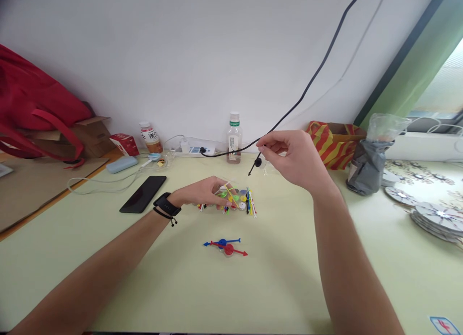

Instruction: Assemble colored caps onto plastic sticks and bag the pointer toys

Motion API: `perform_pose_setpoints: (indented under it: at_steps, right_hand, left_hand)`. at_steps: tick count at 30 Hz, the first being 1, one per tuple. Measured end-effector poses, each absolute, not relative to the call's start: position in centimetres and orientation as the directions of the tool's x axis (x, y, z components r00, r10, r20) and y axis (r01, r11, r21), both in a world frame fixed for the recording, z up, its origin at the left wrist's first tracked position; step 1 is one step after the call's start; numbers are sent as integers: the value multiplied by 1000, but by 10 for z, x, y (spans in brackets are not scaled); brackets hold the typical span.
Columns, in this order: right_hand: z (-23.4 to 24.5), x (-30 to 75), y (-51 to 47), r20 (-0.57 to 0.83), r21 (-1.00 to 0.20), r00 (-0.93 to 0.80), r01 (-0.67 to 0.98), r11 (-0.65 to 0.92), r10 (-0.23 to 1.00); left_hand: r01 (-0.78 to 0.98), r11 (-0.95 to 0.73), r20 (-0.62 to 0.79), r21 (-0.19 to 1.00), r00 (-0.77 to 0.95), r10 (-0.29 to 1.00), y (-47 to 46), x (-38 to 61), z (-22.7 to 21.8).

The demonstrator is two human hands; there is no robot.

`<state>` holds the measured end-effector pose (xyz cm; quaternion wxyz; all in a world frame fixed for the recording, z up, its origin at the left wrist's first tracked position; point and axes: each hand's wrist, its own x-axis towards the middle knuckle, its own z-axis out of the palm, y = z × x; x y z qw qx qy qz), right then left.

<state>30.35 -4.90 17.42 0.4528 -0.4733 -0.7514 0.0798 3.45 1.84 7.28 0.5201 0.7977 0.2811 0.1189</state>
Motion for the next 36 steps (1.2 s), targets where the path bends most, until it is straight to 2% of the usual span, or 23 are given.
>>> perform_pose_setpoints:
  at_steps: [5, 10, 21, 29, 33, 36]
  right_hand:
    - [173, 305, -49, 613, -525, -100, 690, 498, 784]
    - [173, 304, -48, 695, -422, -74, 764, 489, 715]
    - [163, 278, -48, 649, -253, -314, 770, 586, 693]
    - [156, 270, -44, 543, -332, -384, 719, 611, 747]
    - [161, 270, -48, 607, -449, -293, 641, 623, 739]
    - [166, 275, -49, 571, -561, -260, 568, 602, 778]
  left_hand:
    - [341, -318, -94, 885, 798, 595, 19, 33, 73]
    - [326, -320, -84, 890, 805, 587, 18, 34, 76]
    - [283, -314, -63, 906, 824, 563, 14, 36, 77]
    - [330, -459, 6, 825, 807, 591, 14, 38, 77]
    - [305, -448, 13, 841, 815, 580, 13, 38, 77]
    - [295, -426, 14, 856, 809, 588, 13, 38, 76]
